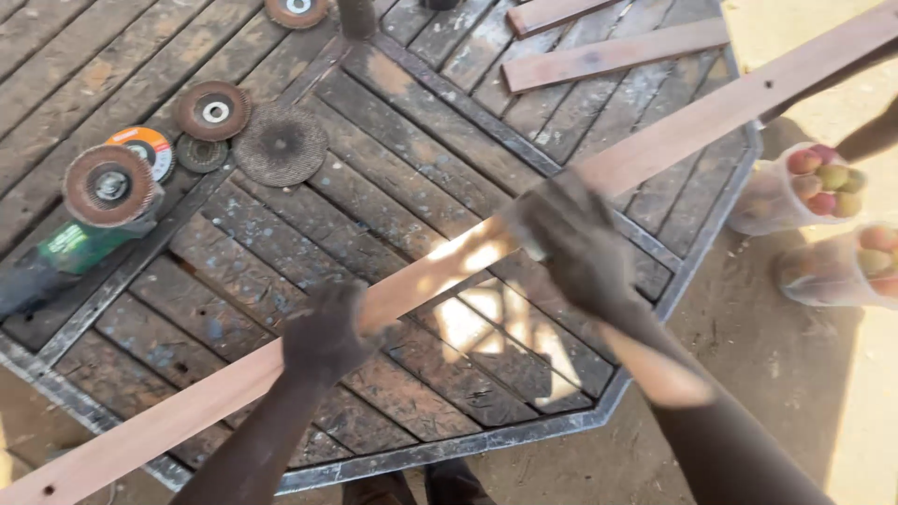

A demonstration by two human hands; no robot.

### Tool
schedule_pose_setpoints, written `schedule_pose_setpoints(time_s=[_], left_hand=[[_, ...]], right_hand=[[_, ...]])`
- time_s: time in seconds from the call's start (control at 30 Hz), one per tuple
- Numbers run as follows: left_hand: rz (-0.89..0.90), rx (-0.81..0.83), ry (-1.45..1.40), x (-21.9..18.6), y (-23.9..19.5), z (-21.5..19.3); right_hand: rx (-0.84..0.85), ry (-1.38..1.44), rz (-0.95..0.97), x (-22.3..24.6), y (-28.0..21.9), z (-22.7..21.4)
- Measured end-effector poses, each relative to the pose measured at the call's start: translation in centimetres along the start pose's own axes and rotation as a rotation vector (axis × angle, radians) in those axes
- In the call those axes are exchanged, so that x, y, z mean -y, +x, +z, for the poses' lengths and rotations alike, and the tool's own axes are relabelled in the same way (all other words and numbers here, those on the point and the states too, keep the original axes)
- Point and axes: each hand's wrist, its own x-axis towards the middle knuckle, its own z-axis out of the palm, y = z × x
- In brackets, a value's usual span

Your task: Sanding a curved wooden component using a piece of sandpaper on a metal workbench

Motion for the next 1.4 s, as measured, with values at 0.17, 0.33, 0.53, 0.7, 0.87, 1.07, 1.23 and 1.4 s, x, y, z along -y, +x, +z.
schedule_pose_setpoints(time_s=[0.17, 0.33, 0.53, 0.7, 0.87, 1.07, 1.23, 1.4], left_hand=[[0.172, -0.226, 0.215, 0.7, 0.1, 2.0], [0.158, -0.307, 0.188, 1.5, 1.5, 3.3], [0.228, -0.606, 0.269, 3.0, 3.0, 7.4], [0.206, -0.52, 0.258, 2.7, 2.6, 7.0], [0.204, -0.487, 0.291, 3.4, 2.4, 6.7], [0.136, -0.155, 0.186, 1.6, 1.9, 5.0], [0.133, -0.158, 0.128, 3.3, 2.6, 5.2], [0.168, -0.1, 0.118, 1.6, 1.5, 3.6]], right_hand=[[-0.316, 0.027, 0.256, 9.6, 5.3, -4.9], [-0.314, -0.079, 0.163, 6.4, 6.4, -6.1], [-0.277, -0.297, 0.163, 3.8, 1.7, -0.1], [-0.312, -0.377, 0.255, 5.0, 2.7, -0.2], [-0.061, -0.141, 0.202, 6.3, 3.3, -4.4], [-0.223, -0.308, 0.372, 13.4, -0.3, 2.7], [-0.144, -0.377, 0.352, 12.3, -1.0, 2.6], [-0.038, -0.441, 0.328, 11.9, -3.0, 3.6]])
